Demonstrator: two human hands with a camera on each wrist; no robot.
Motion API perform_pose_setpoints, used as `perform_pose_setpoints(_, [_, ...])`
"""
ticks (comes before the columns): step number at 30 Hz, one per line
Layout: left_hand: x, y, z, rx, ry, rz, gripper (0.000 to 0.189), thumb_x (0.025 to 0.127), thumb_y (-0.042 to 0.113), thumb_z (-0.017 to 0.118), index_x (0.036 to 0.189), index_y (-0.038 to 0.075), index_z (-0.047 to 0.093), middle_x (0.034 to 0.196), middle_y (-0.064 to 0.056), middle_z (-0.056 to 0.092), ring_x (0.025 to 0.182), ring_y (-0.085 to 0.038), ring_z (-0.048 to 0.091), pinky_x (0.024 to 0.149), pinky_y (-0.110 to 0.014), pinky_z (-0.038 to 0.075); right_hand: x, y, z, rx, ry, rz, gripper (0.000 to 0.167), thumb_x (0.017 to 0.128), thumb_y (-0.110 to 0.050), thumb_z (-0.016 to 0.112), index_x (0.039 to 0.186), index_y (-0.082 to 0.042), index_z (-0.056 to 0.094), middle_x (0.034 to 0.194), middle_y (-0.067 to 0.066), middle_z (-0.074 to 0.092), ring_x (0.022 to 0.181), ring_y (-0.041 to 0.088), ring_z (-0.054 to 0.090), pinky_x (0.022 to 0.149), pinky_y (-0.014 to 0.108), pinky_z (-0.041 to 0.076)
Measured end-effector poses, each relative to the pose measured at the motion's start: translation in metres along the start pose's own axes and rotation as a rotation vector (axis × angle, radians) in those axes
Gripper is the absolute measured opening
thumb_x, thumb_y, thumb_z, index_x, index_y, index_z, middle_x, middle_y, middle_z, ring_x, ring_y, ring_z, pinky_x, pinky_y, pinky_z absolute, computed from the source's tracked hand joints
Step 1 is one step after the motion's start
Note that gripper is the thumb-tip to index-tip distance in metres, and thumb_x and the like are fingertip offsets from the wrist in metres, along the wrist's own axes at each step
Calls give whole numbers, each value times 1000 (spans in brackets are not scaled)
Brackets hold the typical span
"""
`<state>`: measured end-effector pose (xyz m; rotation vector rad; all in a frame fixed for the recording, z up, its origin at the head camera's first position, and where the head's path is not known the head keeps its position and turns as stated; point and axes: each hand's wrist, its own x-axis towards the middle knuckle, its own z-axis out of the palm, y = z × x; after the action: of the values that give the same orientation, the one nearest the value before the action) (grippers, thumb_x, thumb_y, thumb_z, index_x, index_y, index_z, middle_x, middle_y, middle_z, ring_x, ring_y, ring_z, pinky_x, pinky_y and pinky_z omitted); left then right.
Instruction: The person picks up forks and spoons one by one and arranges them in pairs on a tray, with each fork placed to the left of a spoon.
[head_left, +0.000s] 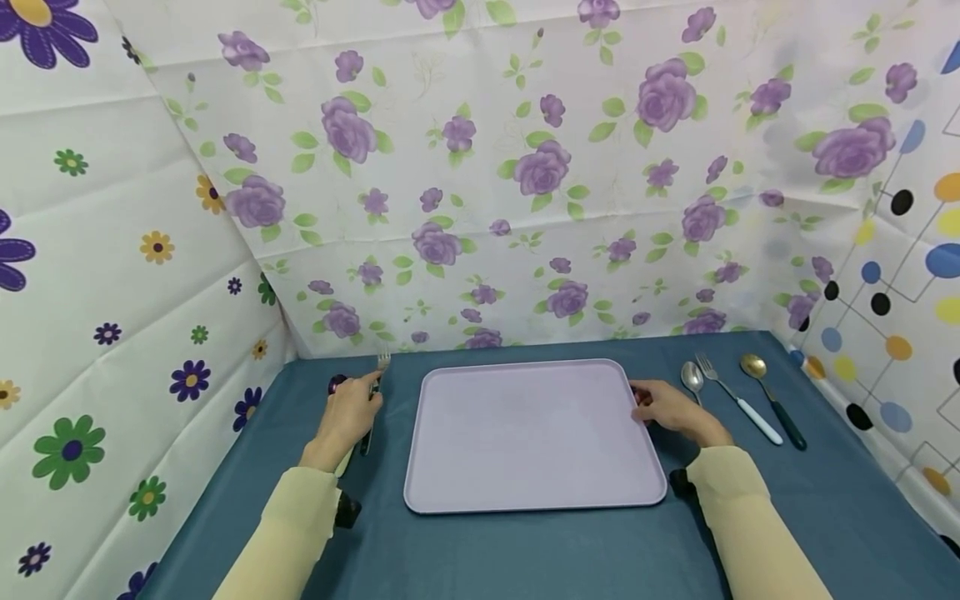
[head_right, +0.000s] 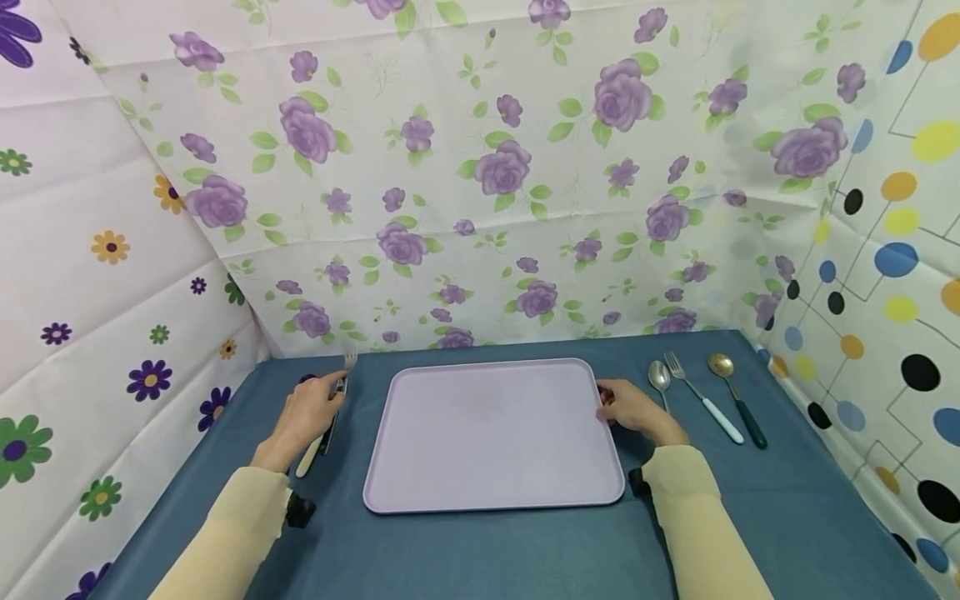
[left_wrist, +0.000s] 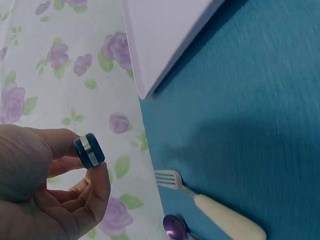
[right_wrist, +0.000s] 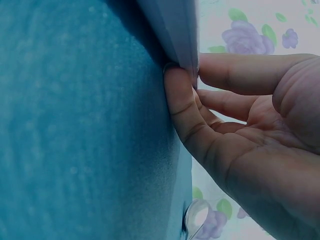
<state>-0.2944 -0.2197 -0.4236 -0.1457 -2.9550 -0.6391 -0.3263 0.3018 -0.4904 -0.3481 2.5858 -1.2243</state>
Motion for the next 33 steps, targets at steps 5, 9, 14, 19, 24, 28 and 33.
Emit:
perform_pose_setpoints(5, [0, 5, 4, -16, -1, 7, 47, 101, 3, 53, 147, -5, 55, 81, -17, 57, 55, -20, 36, 49, -32, 30, -1, 0, 0, 9, 3, -6, 64, 94, 7, 64, 149, 22, 35, 100, 16, 57, 87, 26, 56, 76, 37, 56])
perform_pose_setpoints(9, [0, 9, 7, -30, -6, 16, 46, 101, 3, 53, 147, -5, 55, 77, -14, 53, 53, -19, 36, 47, -30, 31, -1, 0, 1, 7, 6, -3, 63, 95, 7, 64, 149, 22, 36, 100, 16, 58, 87, 25, 57, 77, 37, 57])
perform_pose_setpoints(14, [-1, 14, 11, -38, -9, 24, 46, 102, 4, 55, 148, -3, 55, 76, -12, 51, 58, -22, 41, 52, -32, 33, -1, 0, 0, 7, 7, -8, 63, 94, 7, 64, 148, 22, 36, 100, 17, 58, 87, 25, 57, 76, 37, 57])
perform_pose_setpoints(19, [-3, 19, 16, -49, -34, 10, 47, 103, 5, 57, 149, -2, 54, 67, -7, 48, 51, -16, 37, 48, -29, 32, 0, 1, 1, 12, 5, -7, 62, 94, 7, 65, 148, 22, 36, 100, 16, 58, 88, 25, 57, 77, 37, 56])
perform_pose_setpoints(24, [-4, 26, 21, -53, -46, 27, 46, 103, 6, 59, 148, -3, 55, 55, 0, 40, 45, -11, 32, 44, -26, 28, 1, 0, 1, 10, 0, 12, 63, 95, 7, 64, 149, 21, 35, 100, 16, 58, 88, 26, 57, 76, 36, 56])
perform_pose_setpoints(28, [-6, 32, 23, -37, -46, 53, 45, 102, 5, 60, 146, -4, 56, 57, 0, 41, 50, -14, 36, 48, -28, 31, 1, 0, 1, 10, -1, 28, 64, 95, 7, 63, 151, 20, 34, 101, 17, 58, 88, 26, 57, 76, 35, 57])
perform_pose_setpoints(33, [-8, 37, 25, -15, -39, 68, 44, 101, 4, 61, 144, -6, 58, 62, -4, 46, 63, -20, 44, 58, -33, 37, 1, 0, 1, 10, -2, 31, 64, 96, 7, 63, 151, 20, 34, 101, 17, 58, 88, 26, 57, 76, 35, 56])
